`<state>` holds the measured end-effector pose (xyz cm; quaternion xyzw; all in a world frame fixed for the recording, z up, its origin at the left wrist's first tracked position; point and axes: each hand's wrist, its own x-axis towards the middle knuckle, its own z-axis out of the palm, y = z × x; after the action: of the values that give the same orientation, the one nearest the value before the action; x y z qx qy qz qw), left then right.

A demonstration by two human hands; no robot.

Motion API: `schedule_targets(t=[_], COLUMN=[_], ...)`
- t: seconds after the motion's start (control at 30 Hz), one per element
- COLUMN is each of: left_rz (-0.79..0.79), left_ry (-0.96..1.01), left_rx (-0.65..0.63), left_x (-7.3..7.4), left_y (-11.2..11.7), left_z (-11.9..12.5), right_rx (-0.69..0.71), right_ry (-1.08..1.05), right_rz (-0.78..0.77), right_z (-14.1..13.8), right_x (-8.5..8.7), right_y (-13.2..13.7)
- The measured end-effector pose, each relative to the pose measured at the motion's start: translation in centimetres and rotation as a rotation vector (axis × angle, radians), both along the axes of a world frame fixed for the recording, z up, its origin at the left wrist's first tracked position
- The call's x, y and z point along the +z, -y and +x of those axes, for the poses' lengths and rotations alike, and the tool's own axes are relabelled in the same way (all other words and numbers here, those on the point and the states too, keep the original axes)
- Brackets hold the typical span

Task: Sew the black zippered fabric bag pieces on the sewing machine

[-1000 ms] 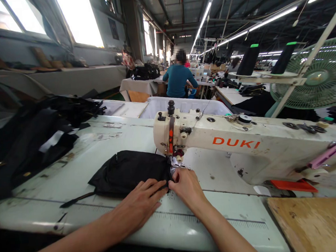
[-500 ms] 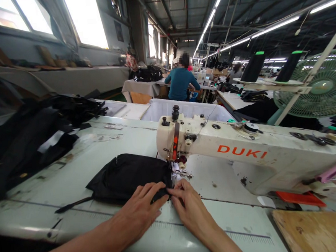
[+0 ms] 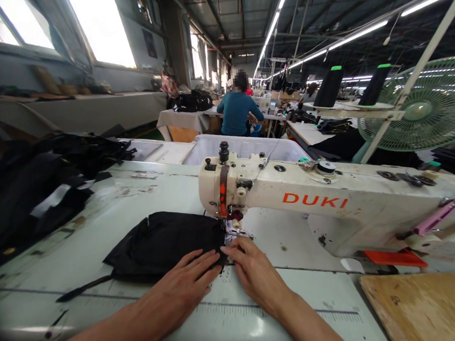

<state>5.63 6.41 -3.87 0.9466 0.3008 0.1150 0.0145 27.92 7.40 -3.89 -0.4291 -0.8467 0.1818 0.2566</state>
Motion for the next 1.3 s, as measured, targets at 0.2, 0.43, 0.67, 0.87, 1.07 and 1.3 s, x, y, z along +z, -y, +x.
schedule_targets(t=[0.2,0.43,0.67,0.87,1.07,1.3], left_rz=[-0.023,0.003,-0.088,-0.136,-0.088,-0.092], left_ry=[-0.013,-0.01,0.081,0.093,0.043,0.071], left_rx=[0.008,0.002,0.031,0.014,-0.005,0.015], left_x=[0.2,-1.0,-0.3,-0.1,-0.6,-0.3], left_y=[0.1,0.1,0.4,0.3,0.4,0.6], left_z=[0.2,-0.1,0.4,0.4,0.3,0.1], right_rx=[0.059,0.044,0.032,-0.07,-0.146,-0.223], right_ry=[0.122,0.171,0.154,0.084,0.052,0.081], right_rz=[0.082,0.095,0.083,0.028,-0.012,-0.039], right_z=[-0.1,-0.3,-0.5,-1.0,-1.5,-2.0], right_x=[-1.2,-1.0,-0.5,-0.3,-0.4,-0.3], right_y=[-0.5,-0.2,-0.8,-1.8,-1.9,-1.9])
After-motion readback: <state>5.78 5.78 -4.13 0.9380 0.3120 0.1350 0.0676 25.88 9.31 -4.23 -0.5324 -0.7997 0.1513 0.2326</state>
